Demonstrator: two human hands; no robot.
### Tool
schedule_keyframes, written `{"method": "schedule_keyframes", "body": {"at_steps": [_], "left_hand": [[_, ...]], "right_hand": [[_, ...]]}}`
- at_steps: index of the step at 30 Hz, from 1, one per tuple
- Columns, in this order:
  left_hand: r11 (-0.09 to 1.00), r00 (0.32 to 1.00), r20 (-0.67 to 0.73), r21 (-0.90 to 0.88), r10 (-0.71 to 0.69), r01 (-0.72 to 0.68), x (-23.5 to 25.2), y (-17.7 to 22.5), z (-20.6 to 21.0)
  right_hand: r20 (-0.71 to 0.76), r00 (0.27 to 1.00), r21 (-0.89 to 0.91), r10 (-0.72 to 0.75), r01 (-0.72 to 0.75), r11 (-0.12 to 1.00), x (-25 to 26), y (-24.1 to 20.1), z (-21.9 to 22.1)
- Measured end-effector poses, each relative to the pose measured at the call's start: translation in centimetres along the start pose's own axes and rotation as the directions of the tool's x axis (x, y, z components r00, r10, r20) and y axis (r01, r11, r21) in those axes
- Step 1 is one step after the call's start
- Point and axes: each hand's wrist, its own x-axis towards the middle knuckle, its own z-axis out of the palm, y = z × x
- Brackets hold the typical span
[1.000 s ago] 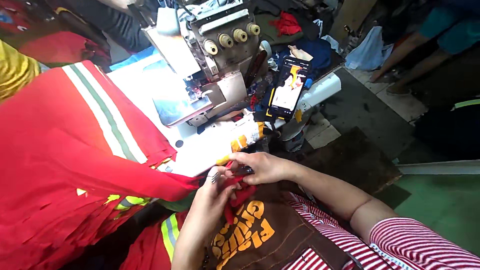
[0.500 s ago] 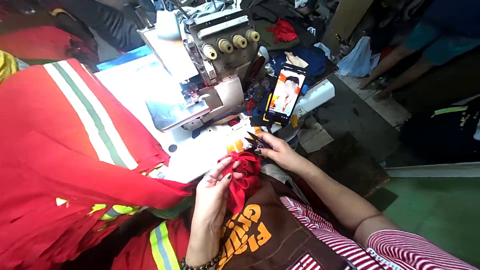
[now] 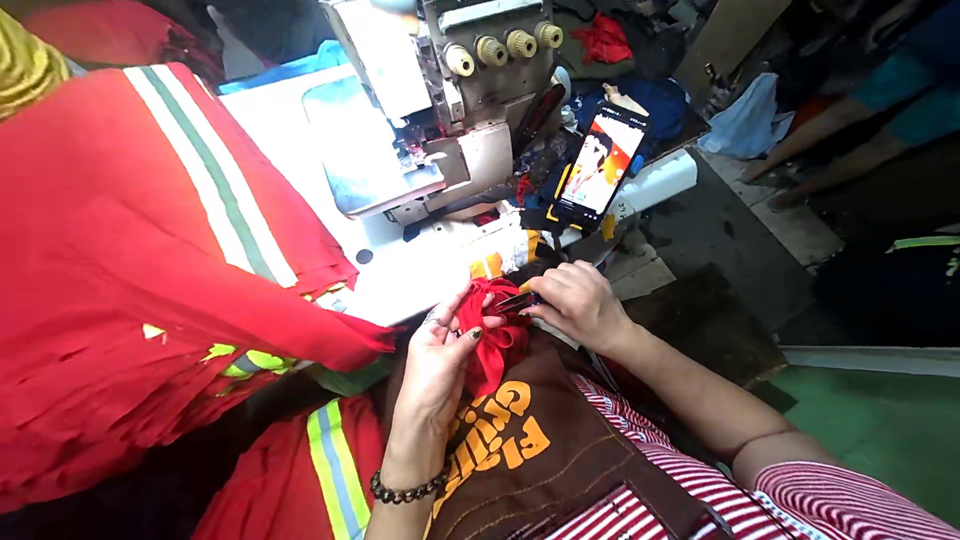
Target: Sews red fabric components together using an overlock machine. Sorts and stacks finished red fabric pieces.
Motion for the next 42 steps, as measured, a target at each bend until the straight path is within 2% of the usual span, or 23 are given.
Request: {"method": "schedule_keyframes", "body": {"at_steps": [6,13,27,37,42], "left_hand": [[1.000,1.000,0.008,0.010,0.012,-0.013,-0.1,-0.1,0.1],[1.000,1.000,0.008,-0.013,0.024,-0.024,-0.2,-0.3,-0.3],[0.998,0.999,0.036,-0.067,0.019,-0.016,-0.1,-0.2,-0.7],[0.986,0.989,0.094,-0.131,0.114,-0.101,-0.9,2.5,-0.3],[0.989,0.993,0.063,-0.117,0.101,-0.093,-1.1,2.7,0.2]], "right_hand": [[-0.019,0.997,-0.111,-0.076,0.074,0.991,0.4,-0.5,0.8],[-0.006,1.000,-0.015,-0.006,0.006,1.000,0.5,-0.7,1.0],[0.004,0.999,-0.002,0.046,-0.046,0.999,0.8,-0.4,0.5],[-0.073,0.997,0.021,-0.004,0.006,1.000,2.5,-0.2,-0.8],[-0.105,0.992,0.020,-0.064,0.066,0.998,2.8,-0.4,-0.7]]}}
